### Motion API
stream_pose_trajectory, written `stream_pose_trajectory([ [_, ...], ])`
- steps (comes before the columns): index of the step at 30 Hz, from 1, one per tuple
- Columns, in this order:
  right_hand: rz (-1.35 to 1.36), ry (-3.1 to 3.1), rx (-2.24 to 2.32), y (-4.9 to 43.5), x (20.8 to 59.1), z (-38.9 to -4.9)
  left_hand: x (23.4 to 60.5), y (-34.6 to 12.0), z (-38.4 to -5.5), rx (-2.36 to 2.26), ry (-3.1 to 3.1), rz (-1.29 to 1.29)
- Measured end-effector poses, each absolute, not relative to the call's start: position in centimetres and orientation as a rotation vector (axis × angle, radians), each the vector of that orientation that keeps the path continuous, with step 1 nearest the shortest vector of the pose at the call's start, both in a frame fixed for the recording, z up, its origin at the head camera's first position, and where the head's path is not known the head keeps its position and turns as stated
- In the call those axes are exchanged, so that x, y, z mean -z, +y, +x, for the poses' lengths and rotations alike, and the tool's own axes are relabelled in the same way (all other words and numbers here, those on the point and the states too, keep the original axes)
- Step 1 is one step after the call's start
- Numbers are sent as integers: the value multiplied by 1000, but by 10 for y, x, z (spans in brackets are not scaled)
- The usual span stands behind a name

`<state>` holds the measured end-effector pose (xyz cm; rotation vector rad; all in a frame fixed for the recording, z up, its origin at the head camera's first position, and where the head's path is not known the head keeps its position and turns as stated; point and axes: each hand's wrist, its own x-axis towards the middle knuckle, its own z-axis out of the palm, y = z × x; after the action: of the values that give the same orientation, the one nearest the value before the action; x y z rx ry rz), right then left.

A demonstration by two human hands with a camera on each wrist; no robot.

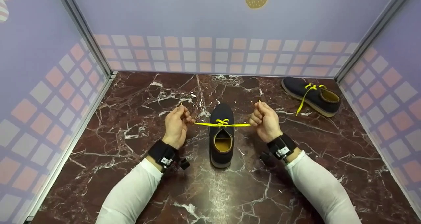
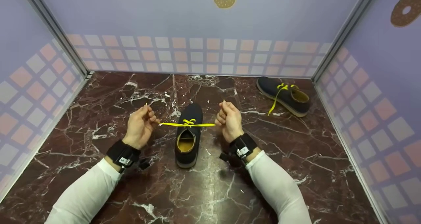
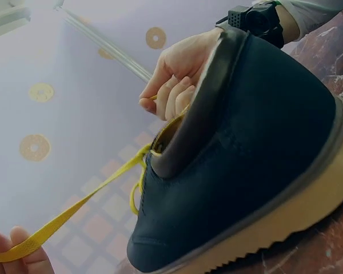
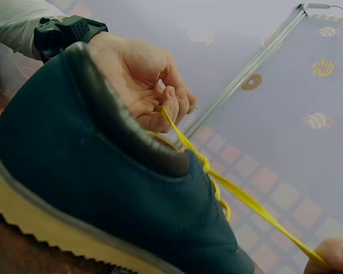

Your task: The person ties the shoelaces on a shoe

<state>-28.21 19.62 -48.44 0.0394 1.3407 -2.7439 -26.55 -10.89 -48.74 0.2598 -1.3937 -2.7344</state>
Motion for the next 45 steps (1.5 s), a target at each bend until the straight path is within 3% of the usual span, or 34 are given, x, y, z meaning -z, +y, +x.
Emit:
stream_pose_trajectory([
  [16, 130, 1382, 2690, 202, 487, -277, 489, -110, -264, 2771, -1459, 280],
  [21, 124, 1479, 2667, 209, 488, -276, 482, -107, -264, 2460, -1803, 258],
  [34, -14, 1750, 2286, 199, 494, -272, 476, -95, -252, 1656, -2495, -488],
  [40, -48, 1896, 2079, 196, 502, -273, 480, -94, -250, 1267, -2711, -584],
  [45, -93, 2016, 1882, 198, 507, -275, 483, -95, -249, 1213, -2779, -649],
])
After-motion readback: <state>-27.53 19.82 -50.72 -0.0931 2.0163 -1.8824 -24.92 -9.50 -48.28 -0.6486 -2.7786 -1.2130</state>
